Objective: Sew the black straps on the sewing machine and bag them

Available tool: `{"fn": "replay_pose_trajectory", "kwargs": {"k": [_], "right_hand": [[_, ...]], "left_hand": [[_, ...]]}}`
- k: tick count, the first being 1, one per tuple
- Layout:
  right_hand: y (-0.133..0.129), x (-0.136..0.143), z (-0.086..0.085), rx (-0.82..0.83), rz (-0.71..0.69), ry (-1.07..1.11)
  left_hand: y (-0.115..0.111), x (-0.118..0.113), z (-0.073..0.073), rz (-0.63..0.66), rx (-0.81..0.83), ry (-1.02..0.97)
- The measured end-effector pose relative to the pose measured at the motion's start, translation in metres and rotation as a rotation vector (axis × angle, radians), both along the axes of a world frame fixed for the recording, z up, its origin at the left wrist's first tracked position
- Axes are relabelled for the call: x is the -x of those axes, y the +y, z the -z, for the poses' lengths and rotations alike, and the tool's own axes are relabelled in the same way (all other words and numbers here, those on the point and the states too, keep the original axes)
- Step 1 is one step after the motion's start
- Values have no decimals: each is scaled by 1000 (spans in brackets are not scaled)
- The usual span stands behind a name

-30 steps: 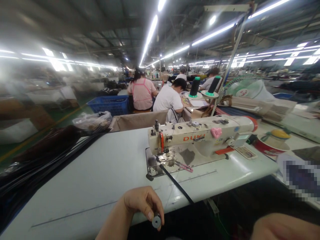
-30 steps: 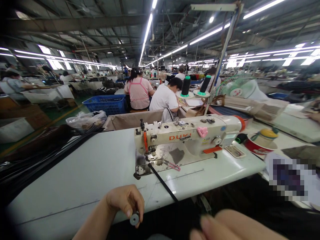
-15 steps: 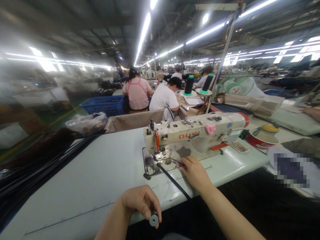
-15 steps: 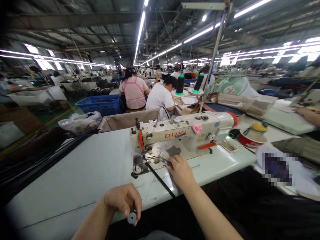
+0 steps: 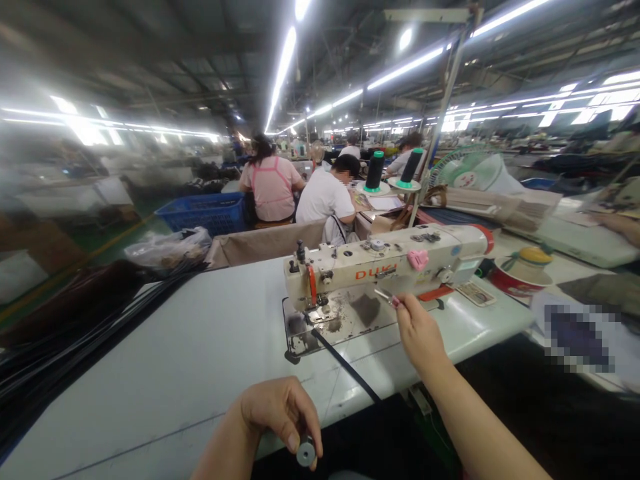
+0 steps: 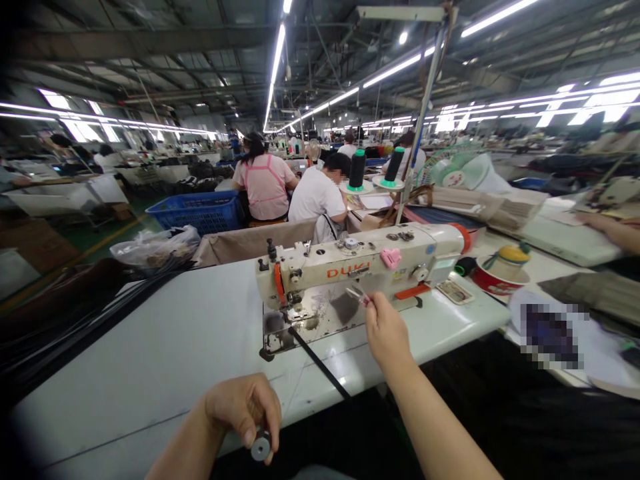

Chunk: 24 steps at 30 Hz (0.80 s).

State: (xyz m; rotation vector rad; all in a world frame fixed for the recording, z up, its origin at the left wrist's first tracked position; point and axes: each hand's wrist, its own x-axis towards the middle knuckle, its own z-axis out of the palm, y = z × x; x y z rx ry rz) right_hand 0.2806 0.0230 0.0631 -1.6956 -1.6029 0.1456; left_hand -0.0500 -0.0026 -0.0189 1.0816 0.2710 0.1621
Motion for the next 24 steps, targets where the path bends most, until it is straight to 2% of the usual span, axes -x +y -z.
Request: {"fn": "replay_pose_trajectory", "kwargs": {"k": [4,6,8,13,24], "right_hand": [[16,-10,-47,-127,122,-102],[26,-10,-65,-169,167,-222],[35,-7,-77,-129,210,-347],[43,7,-90,49,242,-524],[50,16,-101,135,272,-557]], "left_hand": [[-1,0,-3,-1,5,11],[-1,0,-5,3,3,13],[-1,0,-6,-1,-2,16],[0,2,-2,0,-13,25],[-1,-3,-10,-20,-6,1]]}}
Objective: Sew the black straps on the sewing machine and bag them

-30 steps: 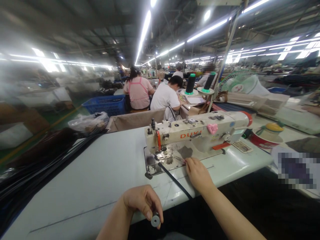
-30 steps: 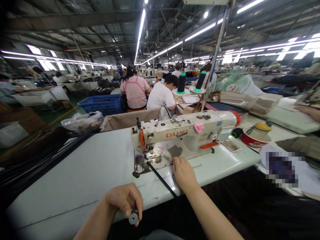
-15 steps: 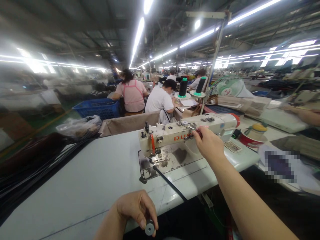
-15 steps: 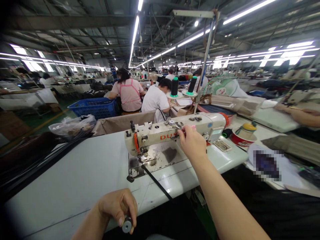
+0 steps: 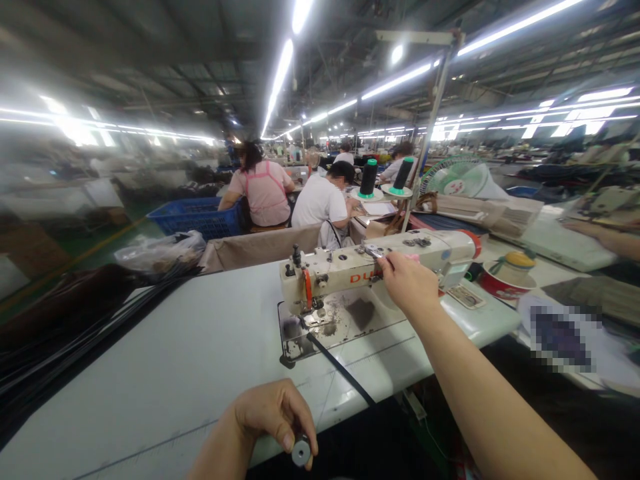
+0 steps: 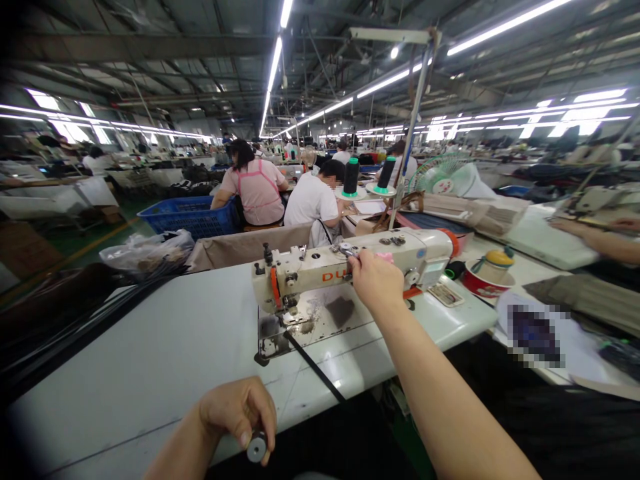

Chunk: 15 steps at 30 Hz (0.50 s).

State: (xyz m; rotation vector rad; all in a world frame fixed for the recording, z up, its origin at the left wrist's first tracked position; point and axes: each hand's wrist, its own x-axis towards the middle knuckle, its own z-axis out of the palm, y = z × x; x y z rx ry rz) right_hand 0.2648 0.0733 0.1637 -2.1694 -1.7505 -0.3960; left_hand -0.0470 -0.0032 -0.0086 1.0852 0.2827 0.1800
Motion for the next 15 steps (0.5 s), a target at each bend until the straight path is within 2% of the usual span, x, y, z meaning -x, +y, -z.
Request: {"fn": "replay_pose_trajectory", "kwargs": {"k": [4,7,9,12,14,15], "right_hand": [[-16,5,4,-32,-35,93],[-40,16,17,-6,-179,236],[-56,28,31,88,-300,351],[-75,48,59,352,-457,504],[-83,60,76,520,-512,563],[-87,65,84,579,-524,578]], "left_hand": [[-1,1,-5,-31,8,-42],[-1,1,-7,-107,0,-77],[0,0,-6,-315,11,-142],[4,-4,-3,-785,100,-263],[8,-6,-2,-1034,171,-322],[10,-7,-1,-1118,197,-347]]}}
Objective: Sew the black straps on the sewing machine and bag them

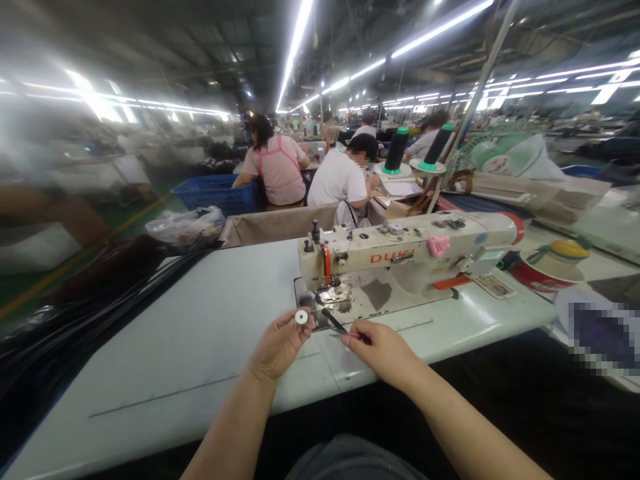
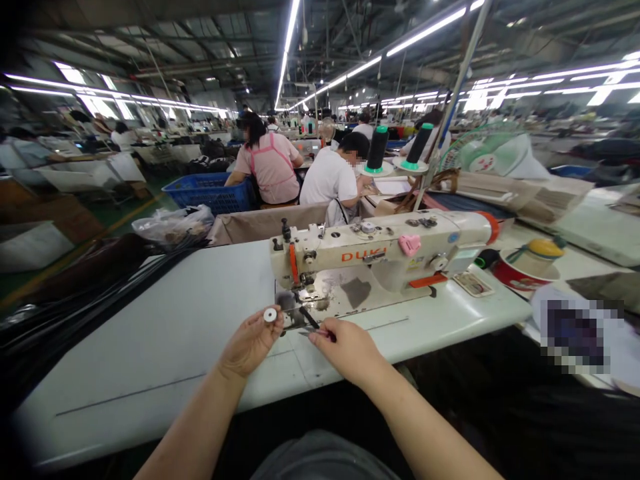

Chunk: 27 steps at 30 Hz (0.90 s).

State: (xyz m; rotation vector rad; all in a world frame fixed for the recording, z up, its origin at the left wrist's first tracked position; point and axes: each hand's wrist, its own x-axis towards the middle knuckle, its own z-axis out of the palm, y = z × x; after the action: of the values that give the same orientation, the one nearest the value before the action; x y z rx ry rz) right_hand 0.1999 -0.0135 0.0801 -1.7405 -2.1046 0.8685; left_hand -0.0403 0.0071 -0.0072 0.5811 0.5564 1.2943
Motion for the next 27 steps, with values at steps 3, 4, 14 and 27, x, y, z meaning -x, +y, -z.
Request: {"fn": "replay_pose_trajectory", "kwargs": {"k": [3,4,14,27], "right_hand": [[-6,11,14,85,-38,-15],[-7,14,16,98,-50,-23],[-4,24,19,90,-90,-130],[-6,24,35,43,-52,109]], "left_hand": [[4,0,-2,-123,38,-50],[4,0,-3,-141,42,-60],[2,3,-3,-147,19,-96],[-1,3,-7,-186,-18,-116]]}}
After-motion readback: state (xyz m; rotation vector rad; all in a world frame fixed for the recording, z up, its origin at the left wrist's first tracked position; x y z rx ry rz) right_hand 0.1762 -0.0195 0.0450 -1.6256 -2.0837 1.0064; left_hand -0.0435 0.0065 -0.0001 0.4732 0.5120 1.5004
